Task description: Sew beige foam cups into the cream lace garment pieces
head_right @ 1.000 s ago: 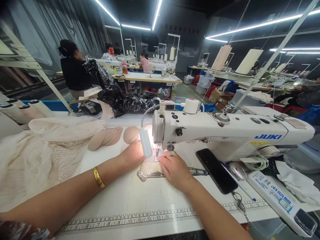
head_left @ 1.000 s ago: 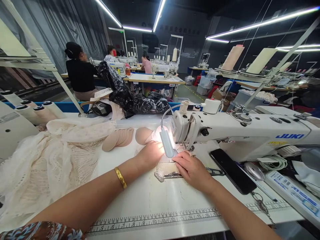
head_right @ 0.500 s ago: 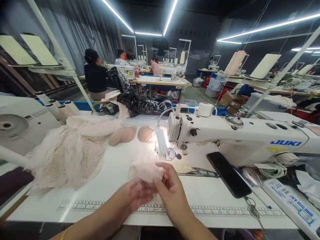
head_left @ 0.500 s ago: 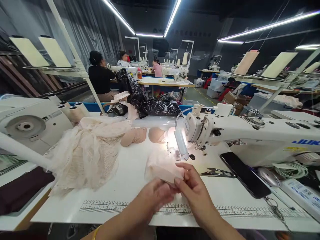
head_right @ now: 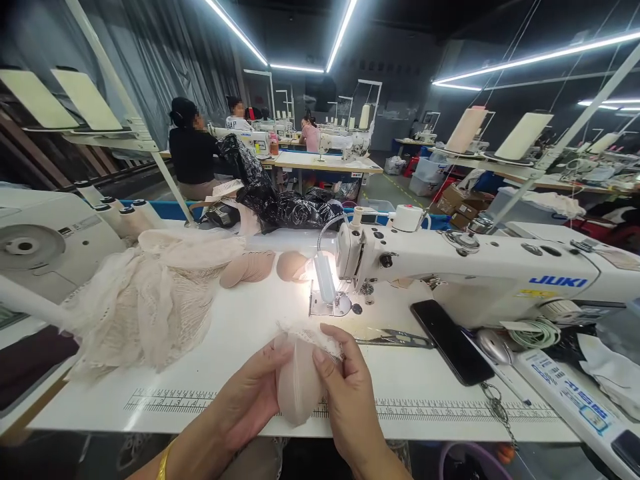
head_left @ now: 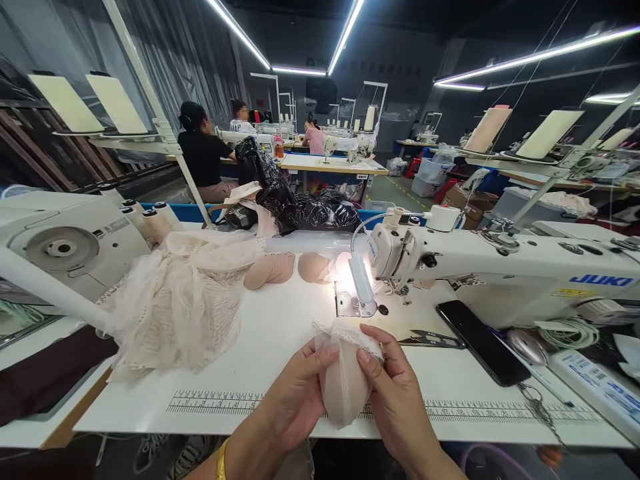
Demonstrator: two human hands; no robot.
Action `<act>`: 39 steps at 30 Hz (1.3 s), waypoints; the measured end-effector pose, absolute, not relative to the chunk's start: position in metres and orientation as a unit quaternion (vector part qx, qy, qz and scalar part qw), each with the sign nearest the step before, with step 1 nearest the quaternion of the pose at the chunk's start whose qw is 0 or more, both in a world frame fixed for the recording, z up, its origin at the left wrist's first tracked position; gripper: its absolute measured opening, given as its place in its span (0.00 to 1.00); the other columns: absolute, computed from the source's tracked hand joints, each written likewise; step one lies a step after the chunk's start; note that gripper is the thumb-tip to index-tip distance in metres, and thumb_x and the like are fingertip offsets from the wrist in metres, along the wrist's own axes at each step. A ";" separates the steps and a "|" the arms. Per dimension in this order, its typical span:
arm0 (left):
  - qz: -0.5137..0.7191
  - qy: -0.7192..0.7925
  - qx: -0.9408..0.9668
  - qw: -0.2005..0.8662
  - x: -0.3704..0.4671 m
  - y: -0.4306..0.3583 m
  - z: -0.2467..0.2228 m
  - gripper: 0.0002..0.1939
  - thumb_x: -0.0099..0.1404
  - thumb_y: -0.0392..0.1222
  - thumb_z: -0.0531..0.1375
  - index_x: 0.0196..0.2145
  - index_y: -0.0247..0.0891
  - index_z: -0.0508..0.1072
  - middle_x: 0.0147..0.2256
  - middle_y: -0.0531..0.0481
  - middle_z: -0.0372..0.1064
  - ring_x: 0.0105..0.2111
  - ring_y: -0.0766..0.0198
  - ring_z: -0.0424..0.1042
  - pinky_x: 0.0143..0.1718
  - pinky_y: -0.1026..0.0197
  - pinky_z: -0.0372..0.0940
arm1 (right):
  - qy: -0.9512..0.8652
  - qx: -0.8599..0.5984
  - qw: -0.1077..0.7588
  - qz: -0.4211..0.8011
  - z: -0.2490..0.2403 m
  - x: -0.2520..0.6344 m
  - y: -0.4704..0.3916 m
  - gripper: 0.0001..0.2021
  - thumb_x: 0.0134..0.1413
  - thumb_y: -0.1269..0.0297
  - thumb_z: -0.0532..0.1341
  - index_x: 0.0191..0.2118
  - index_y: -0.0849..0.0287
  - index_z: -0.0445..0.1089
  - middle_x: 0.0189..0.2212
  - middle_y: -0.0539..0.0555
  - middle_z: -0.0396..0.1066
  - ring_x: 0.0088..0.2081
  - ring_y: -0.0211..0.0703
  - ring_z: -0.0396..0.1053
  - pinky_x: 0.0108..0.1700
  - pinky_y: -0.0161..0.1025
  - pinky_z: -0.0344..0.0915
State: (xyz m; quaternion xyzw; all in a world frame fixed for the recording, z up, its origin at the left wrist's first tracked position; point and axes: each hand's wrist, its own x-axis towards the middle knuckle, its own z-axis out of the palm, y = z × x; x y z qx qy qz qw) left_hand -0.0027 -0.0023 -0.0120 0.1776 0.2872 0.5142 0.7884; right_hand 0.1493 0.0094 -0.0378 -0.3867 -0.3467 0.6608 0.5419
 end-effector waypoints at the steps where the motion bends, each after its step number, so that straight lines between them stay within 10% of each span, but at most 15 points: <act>1: 0.521 0.290 0.165 0.786 -0.002 -0.002 -0.013 0.20 0.61 0.46 0.75 0.49 0.37 0.81 0.48 0.40 0.80 0.49 0.48 0.78 0.53 0.53 0.72 | -0.336 -0.391 0.553 0.655 -0.038 0.148 0.009 0.25 0.53 0.48 0.75 0.54 0.48 0.72 0.45 0.53 0.79 0.45 0.51 0.76 0.50 0.48 0.74; 7: 0.531 0.271 0.150 0.789 0.001 -0.005 -0.012 0.20 0.61 0.47 0.75 0.46 0.34 0.83 0.49 0.38 0.79 0.52 0.47 0.77 0.55 0.54 0.73 | -0.297 -0.426 0.580 0.628 -0.031 0.153 0.017 0.24 0.47 0.44 0.77 0.44 0.51 0.74 0.31 0.50 0.77 0.32 0.47 0.74 0.36 0.43 0.72; 16: 0.582 0.352 0.150 0.718 0.007 0.002 -0.009 0.23 0.62 0.50 0.74 0.50 0.36 0.80 0.51 0.40 0.78 0.53 0.48 0.75 0.54 0.52 0.72 | -0.302 -0.389 0.521 0.697 -0.025 0.154 0.009 0.42 0.46 0.46 0.78 0.64 0.50 0.65 0.42 0.56 0.79 0.39 0.54 0.77 0.42 0.50 0.74; 39: 0.591 0.347 0.162 0.710 0.018 0.019 0.001 0.21 0.58 0.50 0.77 0.43 0.33 0.83 0.47 0.40 0.80 0.51 0.48 0.75 0.53 0.53 0.70 | -0.281 -0.378 0.553 0.687 -0.035 0.155 0.012 0.41 0.47 0.52 0.79 0.63 0.47 0.62 0.51 0.57 0.78 0.50 0.56 0.77 0.50 0.53 0.76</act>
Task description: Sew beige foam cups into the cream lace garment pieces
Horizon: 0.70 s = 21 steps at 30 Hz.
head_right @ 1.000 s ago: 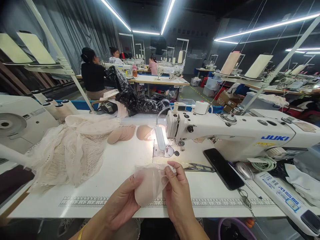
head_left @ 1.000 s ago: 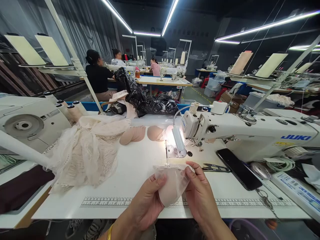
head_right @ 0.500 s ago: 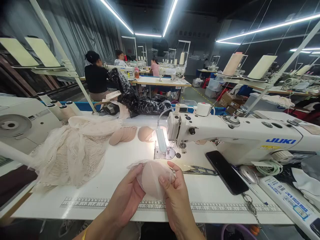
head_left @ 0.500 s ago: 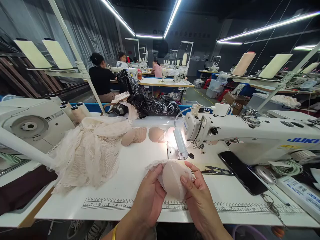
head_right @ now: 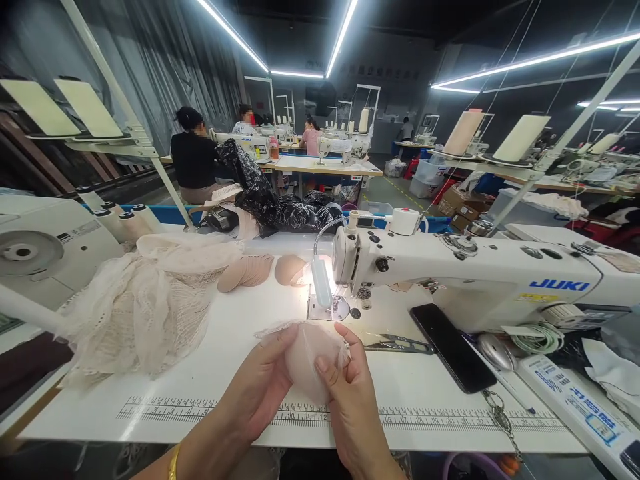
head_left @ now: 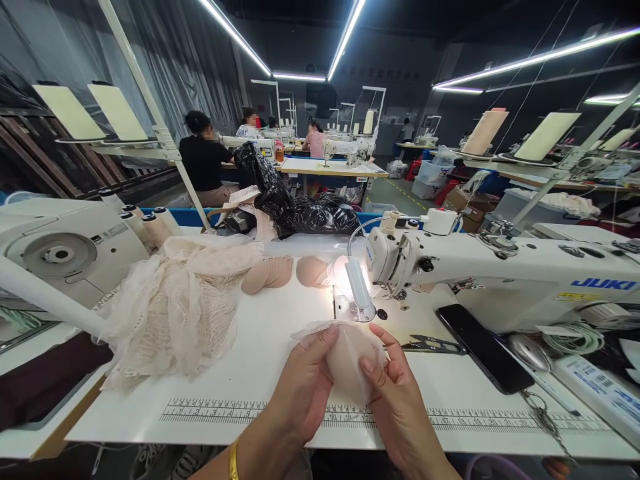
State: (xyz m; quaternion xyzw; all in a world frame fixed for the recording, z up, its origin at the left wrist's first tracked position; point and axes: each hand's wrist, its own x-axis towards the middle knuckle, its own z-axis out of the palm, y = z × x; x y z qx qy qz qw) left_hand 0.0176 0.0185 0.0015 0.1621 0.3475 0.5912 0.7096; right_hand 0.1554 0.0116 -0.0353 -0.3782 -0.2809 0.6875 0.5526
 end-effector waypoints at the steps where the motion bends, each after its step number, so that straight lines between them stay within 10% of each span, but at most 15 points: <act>1: 0.592 0.349 0.162 0.708 0.018 0.019 0.002 0.21 0.58 0.50 0.76 0.43 0.33 0.83 0.47 0.40 0.80 0.51 0.48 0.75 0.54 0.53 0.70 | -0.285 -0.375 0.550 0.690 -0.037 0.156 0.012 0.42 0.48 0.53 0.79 0.65 0.47 0.60 0.52 0.57 0.77 0.51 0.56 0.76 0.52 0.53 0.75; 21: 0.534 0.369 0.210 0.731 0.012 0.031 0.008 0.19 0.59 0.49 0.74 0.43 0.34 0.82 0.44 0.39 0.79 0.47 0.46 0.76 0.49 0.51 0.70 | -0.377 -0.403 0.498 0.669 -0.040 0.169 0.012 0.51 0.47 0.54 0.79 0.72 0.43 0.53 0.51 0.55 0.77 0.50 0.53 0.76 0.56 0.54 0.71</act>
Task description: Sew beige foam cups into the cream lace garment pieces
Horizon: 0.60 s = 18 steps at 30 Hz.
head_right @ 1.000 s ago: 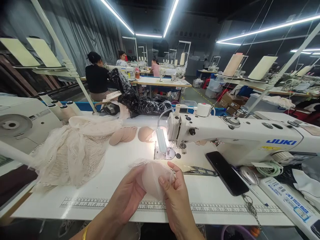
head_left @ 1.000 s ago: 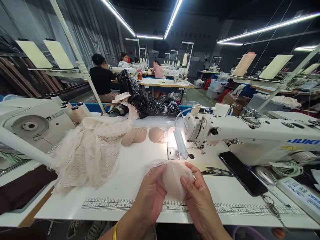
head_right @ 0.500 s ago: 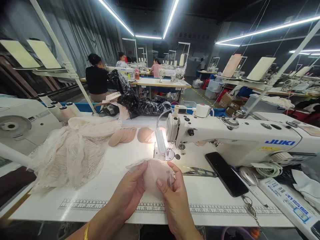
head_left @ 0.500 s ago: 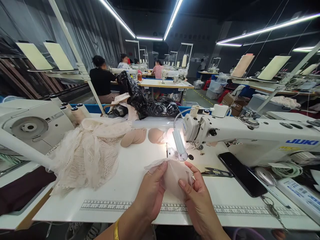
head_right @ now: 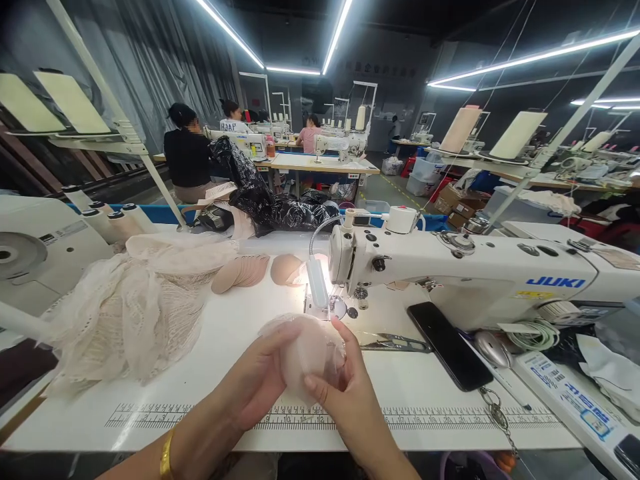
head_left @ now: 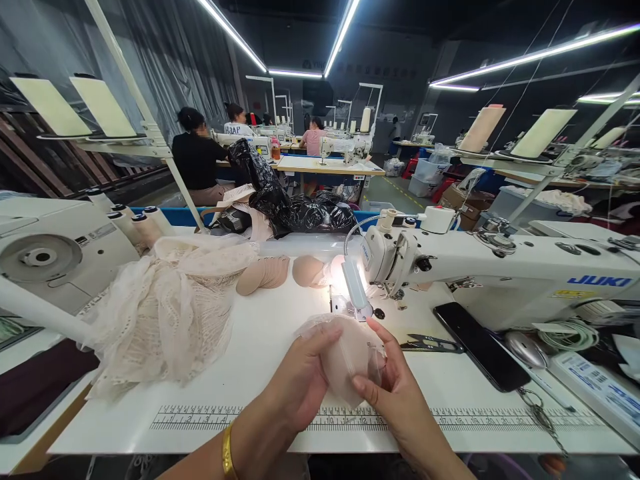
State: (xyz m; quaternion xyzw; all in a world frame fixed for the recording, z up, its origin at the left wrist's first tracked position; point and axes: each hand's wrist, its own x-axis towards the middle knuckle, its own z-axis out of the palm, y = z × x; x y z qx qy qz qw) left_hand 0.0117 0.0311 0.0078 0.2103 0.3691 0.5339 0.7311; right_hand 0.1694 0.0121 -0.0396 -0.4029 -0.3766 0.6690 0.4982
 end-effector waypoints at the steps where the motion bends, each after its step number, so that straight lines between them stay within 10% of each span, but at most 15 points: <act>1: 0.524 0.360 0.222 0.739 0.007 0.032 0.011 0.18 0.60 0.49 0.72 0.43 0.35 0.82 0.44 0.39 0.79 0.47 0.46 0.76 0.49 0.50 0.70 | -0.408 -0.411 0.477 0.661 -0.037 0.176 0.012 0.52 0.48 0.54 0.79 0.74 0.43 0.52 0.51 0.55 0.78 0.49 0.54 0.77 0.57 0.55 0.70; 6: 0.361 0.291 0.588 0.663 -0.020 0.035 0.034 0.15 0.67 0.47 0.67 0.49 0.41 0.83 0.42 0.42 0.79 0.44 0.48 0.77 0.50 0.48 0.68 | -0.686 -0.383 0.423 0.451 -0.024 0.216 0.039 0.39 0.59 0.62 0.71 0.73 0.44 0.58 0.49 0.57 0.78 0.42 0.51 0.77 0.45 0.48 0.73; 9: 0.261 0.245 0.778 0.516 -0.026 0.051 0.036 0.12 0.59 0.30 0.66 0.36 0.46 0.85 0.38 0.47 0.78 0.45 0.48 0.75 0.57 0.46 0.61 | -0.881 -0.271 0.360 0.142 -0.024 0.229 0.079 0.17 0.66 0.74 0.60 0.54 0.48 0.75 0.36 0.52 0.78 0.36 0.46 0.72 0.41 0.44 0.67; 12: 0.151 0.240 0.903 0.324 -0.022 0.080 0.024 0.16 0.54 0.22 0.61 0.29 0.43 0.81 0.42 0.47 0.76 0.50 0.47 0.71 0.58 0.42 0.54 | -0.946 -0.195 0.250 -0.069 -0.032 0.228 0.118 0.16 0.67 0.81 0.54 0.40 0.54 0.75 0.32 0.50 0.75 0.36 0.44 0.67 0.41 0.42 0.62; 18: 0.060 0.262 0.940 0.212 -0.016 0.112 0.007 0.20 0.56 0.22 0.61 0.35 0.46 0.82 0.48 0.50 0.72 0.46 0.55 0.70 0.52 0.48 0.57 | -0.941 -0.238 0.234 -0.049 -0.048 0.231 0.138 0.17 0.64 0.83 0.53 0.40 0.55 0.74 0.34 0.51 0.75 0.39 0.43 0.67 0.35 0.38 0.57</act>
